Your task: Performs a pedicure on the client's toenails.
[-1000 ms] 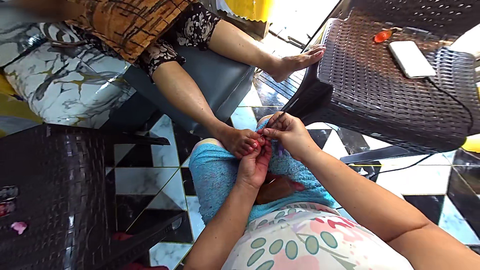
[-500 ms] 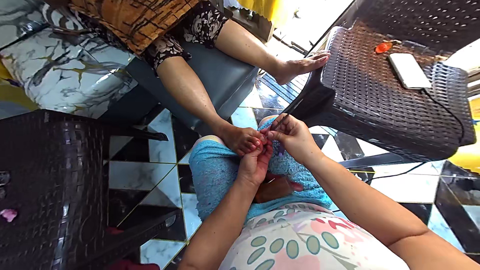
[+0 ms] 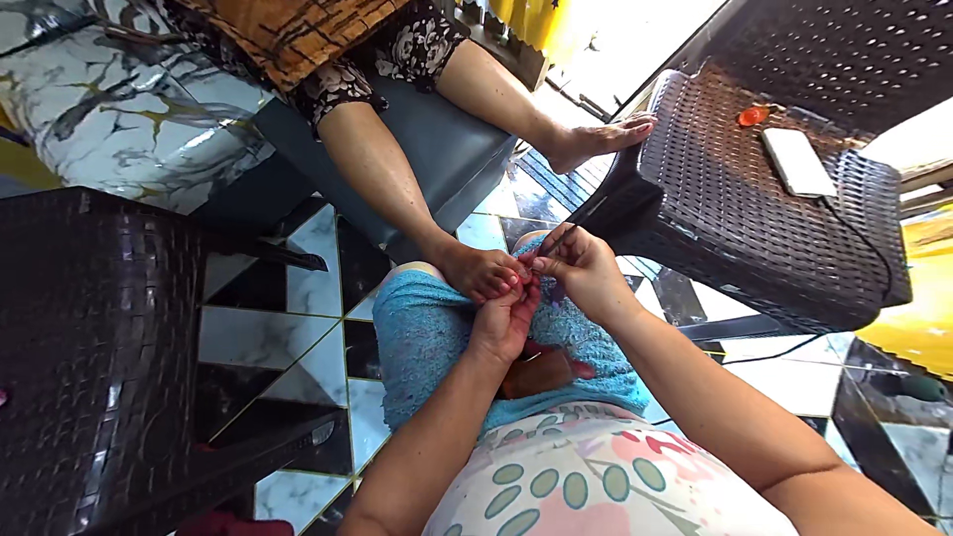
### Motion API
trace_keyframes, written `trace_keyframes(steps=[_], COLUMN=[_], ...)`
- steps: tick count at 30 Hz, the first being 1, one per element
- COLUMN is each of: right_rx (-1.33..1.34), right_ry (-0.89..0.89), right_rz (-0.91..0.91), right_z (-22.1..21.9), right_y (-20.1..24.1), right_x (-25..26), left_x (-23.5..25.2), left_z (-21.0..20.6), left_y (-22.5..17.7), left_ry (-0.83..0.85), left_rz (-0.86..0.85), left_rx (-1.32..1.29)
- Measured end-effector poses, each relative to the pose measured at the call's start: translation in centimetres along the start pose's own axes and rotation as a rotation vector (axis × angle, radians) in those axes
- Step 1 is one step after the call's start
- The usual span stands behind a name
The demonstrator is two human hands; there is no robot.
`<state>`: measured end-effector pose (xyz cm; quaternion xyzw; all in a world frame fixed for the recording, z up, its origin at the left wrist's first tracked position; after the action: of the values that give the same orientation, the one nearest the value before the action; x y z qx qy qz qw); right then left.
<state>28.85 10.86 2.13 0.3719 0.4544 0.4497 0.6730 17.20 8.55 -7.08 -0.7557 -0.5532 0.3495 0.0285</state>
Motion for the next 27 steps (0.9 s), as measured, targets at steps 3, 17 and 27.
trace_keyframes(steps=[3,17,27], right_rx=[-0.068,-0.002,0.384], right_ry=[-0.012,-0.021,-0.021], right_rz=[0.025,-0.012,-0.121], right_z=[-0.2,-0.2,-0.6], right_y=[0.1,-0.1,-1.6], right_x=[0.3,0.1,-1.0], left_x=[0.0,0.0,-0.4], left_z=[0.1,0.0,-0.3], left_y=[0.1,-0.1,-0.2], left_ry=[-0.014,-0.001,0.012], left_rz=[0.004,0.007,0.025], left_rx=[0.006,0.010,-0.049])
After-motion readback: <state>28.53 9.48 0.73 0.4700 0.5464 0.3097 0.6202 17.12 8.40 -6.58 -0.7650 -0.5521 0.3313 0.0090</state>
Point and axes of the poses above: each hand's wrist, its own x-axis towards the middle knuckle, its own z-axis out of the back of the hand, y = z × x, the point moved 8 cm from there along x, towards the middle knuckle, and after that the axes turned 14 degrees about -z, right-handed, at the moved point
